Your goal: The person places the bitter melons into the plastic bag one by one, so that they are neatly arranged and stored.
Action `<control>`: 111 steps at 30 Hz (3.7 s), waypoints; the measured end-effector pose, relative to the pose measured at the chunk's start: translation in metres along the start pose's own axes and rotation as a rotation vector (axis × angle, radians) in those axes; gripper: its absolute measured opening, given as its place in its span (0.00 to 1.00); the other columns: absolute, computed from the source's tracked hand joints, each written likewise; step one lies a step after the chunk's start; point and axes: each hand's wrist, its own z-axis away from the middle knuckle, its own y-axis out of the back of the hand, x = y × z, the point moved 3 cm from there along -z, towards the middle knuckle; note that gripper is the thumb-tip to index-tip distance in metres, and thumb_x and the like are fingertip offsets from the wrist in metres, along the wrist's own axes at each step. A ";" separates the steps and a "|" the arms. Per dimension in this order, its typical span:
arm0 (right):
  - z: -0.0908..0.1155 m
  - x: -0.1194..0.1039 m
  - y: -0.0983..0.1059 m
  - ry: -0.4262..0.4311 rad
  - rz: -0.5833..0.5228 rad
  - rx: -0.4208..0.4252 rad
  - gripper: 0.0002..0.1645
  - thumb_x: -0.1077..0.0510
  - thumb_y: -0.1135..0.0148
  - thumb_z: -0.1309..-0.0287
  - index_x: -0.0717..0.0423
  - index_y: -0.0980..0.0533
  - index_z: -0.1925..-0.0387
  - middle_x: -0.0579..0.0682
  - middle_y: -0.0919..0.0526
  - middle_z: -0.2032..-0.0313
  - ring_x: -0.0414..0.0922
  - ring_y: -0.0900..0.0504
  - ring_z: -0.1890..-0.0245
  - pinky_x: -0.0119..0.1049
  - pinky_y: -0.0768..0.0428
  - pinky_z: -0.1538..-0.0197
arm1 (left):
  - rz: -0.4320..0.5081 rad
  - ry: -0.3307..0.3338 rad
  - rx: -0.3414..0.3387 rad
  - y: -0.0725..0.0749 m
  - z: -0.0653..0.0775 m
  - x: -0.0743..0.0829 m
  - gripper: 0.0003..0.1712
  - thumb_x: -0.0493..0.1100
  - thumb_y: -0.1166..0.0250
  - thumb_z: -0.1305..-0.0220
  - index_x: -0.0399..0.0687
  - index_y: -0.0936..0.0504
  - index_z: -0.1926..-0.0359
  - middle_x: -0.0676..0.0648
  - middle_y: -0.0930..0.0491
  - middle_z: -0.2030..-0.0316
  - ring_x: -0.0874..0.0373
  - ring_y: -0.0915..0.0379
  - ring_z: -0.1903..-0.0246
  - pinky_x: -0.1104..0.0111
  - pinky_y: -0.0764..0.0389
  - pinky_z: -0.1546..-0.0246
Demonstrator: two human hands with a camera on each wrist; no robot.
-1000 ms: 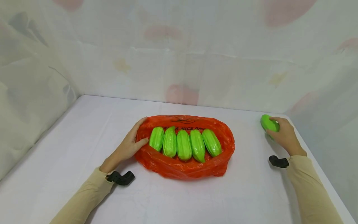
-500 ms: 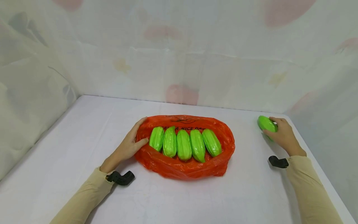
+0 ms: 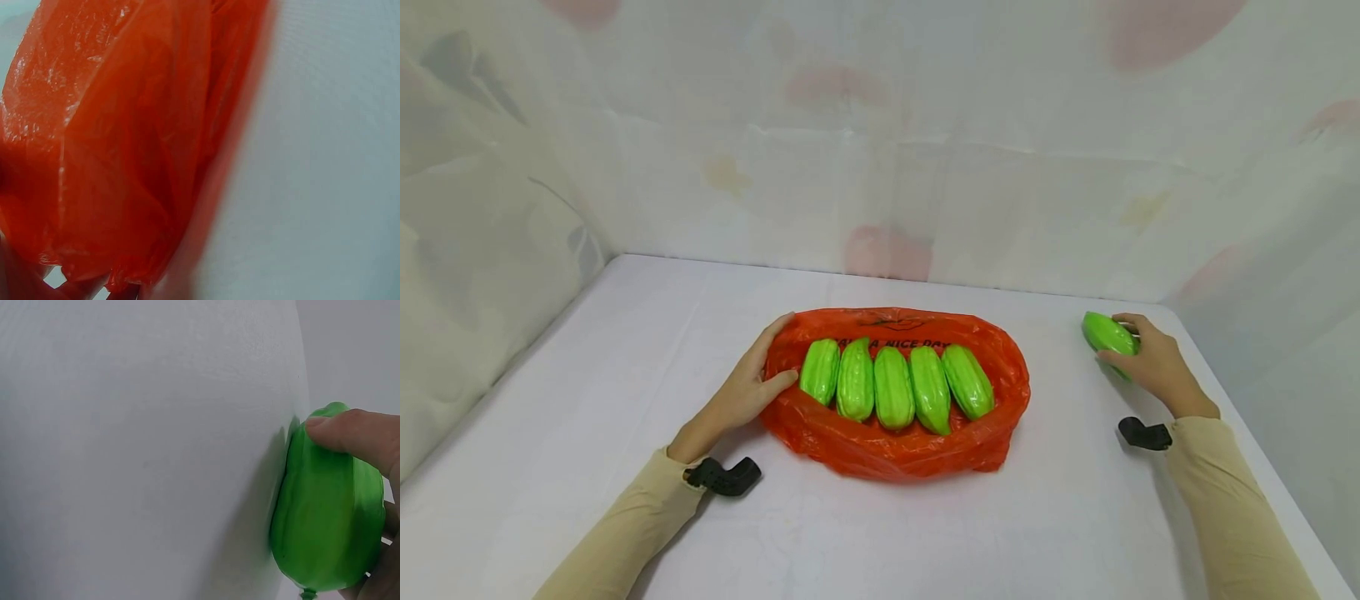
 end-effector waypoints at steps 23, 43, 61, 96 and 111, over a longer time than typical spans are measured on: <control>0.001 -0.032 0.008 0.170 0.025 0.091 0.38 0.58 0.33 0.41 0.64 0.36 0.32 0.75 0.26 0.43 0.63 0.27 0.55 0.52 0.29 0.57 | 0.007 0.006 0.001 0.000 0.000 0.000 0.43 0.32 0.44 0.35 0.49 0.50 0.22 0.39 0.47 0.24 0.40 0.48 0.27 0.36 0.44 0.30; 0.007 -0.077 0.014 0.258 -0.005 0.107 0.36 0.59 0.32 0.42 0.62 0.33 0.34 0.70 0.23 0.46 0.60 0.26 0.57 0.50 0.28 0.58 | 0.014 0.014 -0.003 0.000 -0.001 -0.003 0.44 0.32 0.44 0.35 0.51 0.50 0.22 0.40 0.47 0.24 0.40 0.49 0.27 0.36 0.44 0.30; 0.017 -0.125 0.014 0.436 -0.036 0.150 0.35 0.62 0.29 0.46 0.59 0.29 0.36 0.62 0.20 0.45 0.53 0.23 0.58 0.21 0.31 0.60 | 0.012 0.008 -0.001 0.000 0.000 -0.002 0.43 0.33 0.44 0.35 0.49 0.50 0.22 0.39 0.46 0.25 0.40 0.46 0.28 0.37 0.42 0.31; 0.039 -0.192 0.007 0.624 -0.060 0.094 0.36 0.65 0.29 0.47 0.57 0.29 0.36 0.54 0.19 0.48 0.44 0.22 0.59 0.35 0.19 0.60 | 0.000 -0.002 -0.002 0.000 0.000 -0.001 0.43 0.33 0.43 0.35 0.49 0.50 0.22 0.39 0.47 0.24 0.40 0.48 0.27 0.37 0.43 0.30; 0.045 -0.211 -0.013 0.696 -0.055 0.030 0.35 0.59 0.28 0.47 0.56 0.28 0.37 0.53 0.19 0.44 0.46 0.22 0.54 0.43 0.19 0.54 | 0.008 0.007 -0.002 0.000 0.000 -0.003 0.43 0.33 0.43 0.35 0.50 0.50 0.22 0.39 0.47 0.24 0.40 0.47 0.27 0.37 0.42 0.31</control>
